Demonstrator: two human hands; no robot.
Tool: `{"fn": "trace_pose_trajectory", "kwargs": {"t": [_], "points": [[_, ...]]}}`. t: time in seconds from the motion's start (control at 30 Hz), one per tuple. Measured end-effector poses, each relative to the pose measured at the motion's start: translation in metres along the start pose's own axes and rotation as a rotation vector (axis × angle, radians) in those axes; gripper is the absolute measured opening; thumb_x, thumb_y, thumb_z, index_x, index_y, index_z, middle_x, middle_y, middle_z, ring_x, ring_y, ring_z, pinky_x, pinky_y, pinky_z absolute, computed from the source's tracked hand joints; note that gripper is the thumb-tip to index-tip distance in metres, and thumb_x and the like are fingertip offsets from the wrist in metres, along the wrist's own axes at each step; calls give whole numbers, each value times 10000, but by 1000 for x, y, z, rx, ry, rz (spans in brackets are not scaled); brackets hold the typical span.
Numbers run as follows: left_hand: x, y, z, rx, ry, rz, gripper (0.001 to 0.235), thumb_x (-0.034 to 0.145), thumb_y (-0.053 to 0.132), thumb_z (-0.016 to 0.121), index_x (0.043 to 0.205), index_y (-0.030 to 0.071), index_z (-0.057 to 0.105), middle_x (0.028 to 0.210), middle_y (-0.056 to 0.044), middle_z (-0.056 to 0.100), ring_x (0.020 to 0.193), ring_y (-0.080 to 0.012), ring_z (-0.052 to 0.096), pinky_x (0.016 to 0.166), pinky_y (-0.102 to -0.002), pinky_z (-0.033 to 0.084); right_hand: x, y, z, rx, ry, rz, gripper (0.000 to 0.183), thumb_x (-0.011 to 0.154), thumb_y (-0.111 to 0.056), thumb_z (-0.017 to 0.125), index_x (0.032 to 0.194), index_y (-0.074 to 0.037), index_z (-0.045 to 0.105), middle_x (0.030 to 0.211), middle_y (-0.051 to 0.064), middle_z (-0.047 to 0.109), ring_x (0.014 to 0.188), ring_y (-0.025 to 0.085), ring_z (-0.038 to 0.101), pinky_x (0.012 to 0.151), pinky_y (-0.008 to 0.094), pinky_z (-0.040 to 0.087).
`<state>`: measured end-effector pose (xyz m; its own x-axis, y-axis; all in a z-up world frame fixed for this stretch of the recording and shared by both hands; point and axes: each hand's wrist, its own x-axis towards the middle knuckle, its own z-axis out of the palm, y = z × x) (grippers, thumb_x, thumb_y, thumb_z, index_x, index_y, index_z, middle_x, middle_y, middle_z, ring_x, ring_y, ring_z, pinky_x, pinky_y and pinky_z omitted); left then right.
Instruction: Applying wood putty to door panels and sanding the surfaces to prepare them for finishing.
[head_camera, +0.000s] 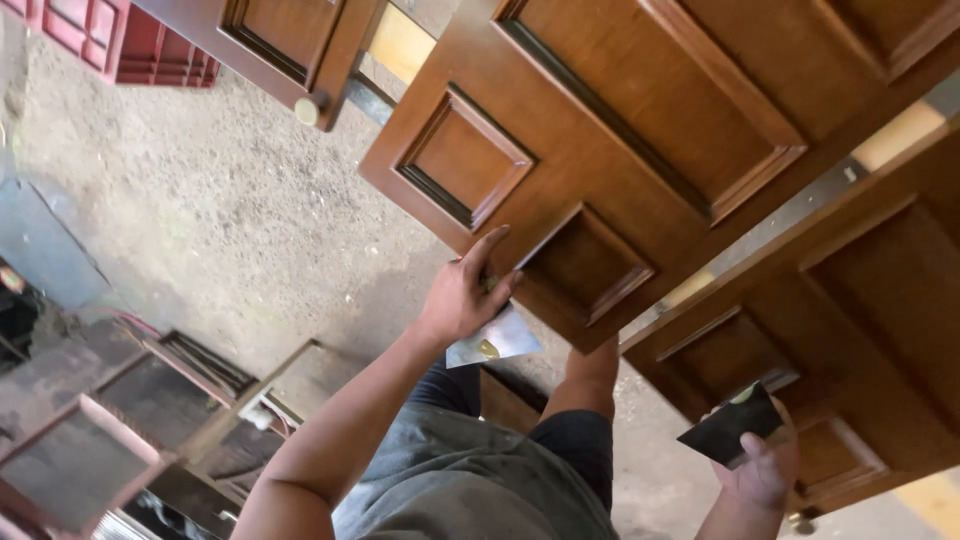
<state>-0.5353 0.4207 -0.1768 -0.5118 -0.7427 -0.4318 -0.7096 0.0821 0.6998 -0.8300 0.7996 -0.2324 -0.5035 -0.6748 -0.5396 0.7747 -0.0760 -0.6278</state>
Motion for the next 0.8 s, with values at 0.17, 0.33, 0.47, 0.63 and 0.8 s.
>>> {"fn": "trace_pose_trajectory", "kwargs": {"t": [0.17, 0.33, 0.47, 0.63, 0.8], "points": [[10, 55, 58, -17, 62, -150, 574, 954, 356, 670, 1470, 153, 522, 604, 23, 563, 550, -195, 588, 590, -356, 480, 76, -77, -41, -89, -78, 35, 472, 784, -74, 786, 1239, -23, 667, 1114, 236, 716, 976, 381, 713, 815, 599, 593], [11, 107, 119, -105, 11, -201, 520, 979, 346, 648, 1427, 102, 546, 596, -2, 521, 522, -157, 544, 546, -323, 452, 114, -143, -81, -215, -122, 143, 678, 758, -85, 801, 1383, 69, 589, 1143, 237, 724, 1036, 372, 727, 920, 554, 605], [17, 134, 152, -85, -31, -221, 501, 982, 368, 631, 1411, 119, 564, 587, -6, 434, 506, -178, 507, 526, -338, 431, 132, -159, -128, -338, -20, 209, 676, 684, -129, 820, 1316, 24, 632, 1104, 172, 718, 1030, 337, 718, 898, 547, 611], [25, 139, 180, -57, -22, -183, 506, 982, 343, 665, 1415, 97, 571, 634, -3, 414, 522, -169, 509, 543, -320, 440, 148, -162, -126, -328, 9, 211, 738, 671, -164, 836, 1359, -2, 623, 1120, 143, 710, 1023, 304, 713, 895, 525, 617], [30, 144, 189, -42, -37, -154, 491, 989, 333, 671, 1403, 86, 581, 617, -16, 402, 514, -168, 484, 549, -308, 443, 154, -159, -151, -246, -58, 230, 690, 726, -102, 826, 1365, 35, 605, 1139, 169, 722, 1046, 323, 720, 949, 548, 602]]}}
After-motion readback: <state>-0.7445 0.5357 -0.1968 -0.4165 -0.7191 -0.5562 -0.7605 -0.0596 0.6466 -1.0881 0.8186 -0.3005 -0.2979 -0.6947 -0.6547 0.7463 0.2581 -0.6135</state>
